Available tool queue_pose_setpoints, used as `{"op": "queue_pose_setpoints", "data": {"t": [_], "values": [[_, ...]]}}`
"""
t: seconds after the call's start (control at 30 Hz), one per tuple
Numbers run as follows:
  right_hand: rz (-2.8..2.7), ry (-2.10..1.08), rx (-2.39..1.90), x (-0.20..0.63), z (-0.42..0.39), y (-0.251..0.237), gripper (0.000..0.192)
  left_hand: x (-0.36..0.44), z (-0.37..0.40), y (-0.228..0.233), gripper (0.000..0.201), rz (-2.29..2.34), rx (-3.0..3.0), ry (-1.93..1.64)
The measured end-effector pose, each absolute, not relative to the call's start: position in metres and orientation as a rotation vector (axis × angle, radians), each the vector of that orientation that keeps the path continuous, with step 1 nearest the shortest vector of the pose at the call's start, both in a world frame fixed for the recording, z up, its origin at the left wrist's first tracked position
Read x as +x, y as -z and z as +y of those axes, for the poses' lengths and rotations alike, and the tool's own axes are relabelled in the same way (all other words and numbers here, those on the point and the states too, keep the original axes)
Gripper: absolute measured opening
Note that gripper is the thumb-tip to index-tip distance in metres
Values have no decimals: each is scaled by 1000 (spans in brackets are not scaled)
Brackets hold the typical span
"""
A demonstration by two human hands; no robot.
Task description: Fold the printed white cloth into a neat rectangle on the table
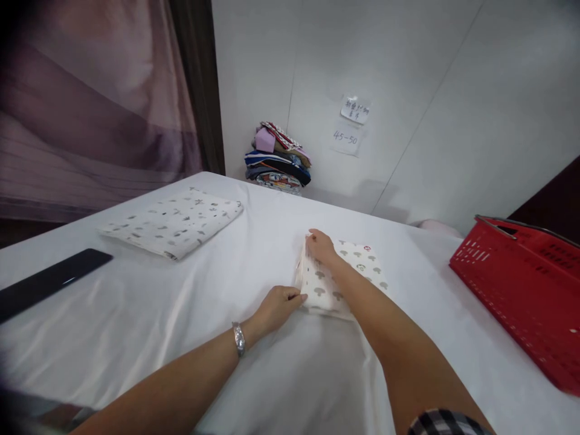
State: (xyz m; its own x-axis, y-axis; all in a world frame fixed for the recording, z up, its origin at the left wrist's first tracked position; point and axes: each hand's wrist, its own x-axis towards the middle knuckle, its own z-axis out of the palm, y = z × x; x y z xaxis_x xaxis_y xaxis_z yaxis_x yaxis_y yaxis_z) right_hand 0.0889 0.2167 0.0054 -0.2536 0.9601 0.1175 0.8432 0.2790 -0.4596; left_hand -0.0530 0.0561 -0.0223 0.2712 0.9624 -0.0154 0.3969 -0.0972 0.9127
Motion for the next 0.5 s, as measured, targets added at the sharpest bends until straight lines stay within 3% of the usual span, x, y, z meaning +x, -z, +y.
{"op": "queue_pose_setpoints", "data": {"t": [0.13, 0.3, 0.5], "values": [[-2255, -442, -1482, 87, 198, 4, 33, -52, 58, 24, 43, 1280, 1643, -835], [-2196, -442, -1453, 90, 175, 2, 39, -53, 57, 23, 44, 1253, 1648, -855], [-2329, -233, -1310, 138, 90, 2, 41, -55, 56, 22, 35, 1285, 1697, -951]]}}
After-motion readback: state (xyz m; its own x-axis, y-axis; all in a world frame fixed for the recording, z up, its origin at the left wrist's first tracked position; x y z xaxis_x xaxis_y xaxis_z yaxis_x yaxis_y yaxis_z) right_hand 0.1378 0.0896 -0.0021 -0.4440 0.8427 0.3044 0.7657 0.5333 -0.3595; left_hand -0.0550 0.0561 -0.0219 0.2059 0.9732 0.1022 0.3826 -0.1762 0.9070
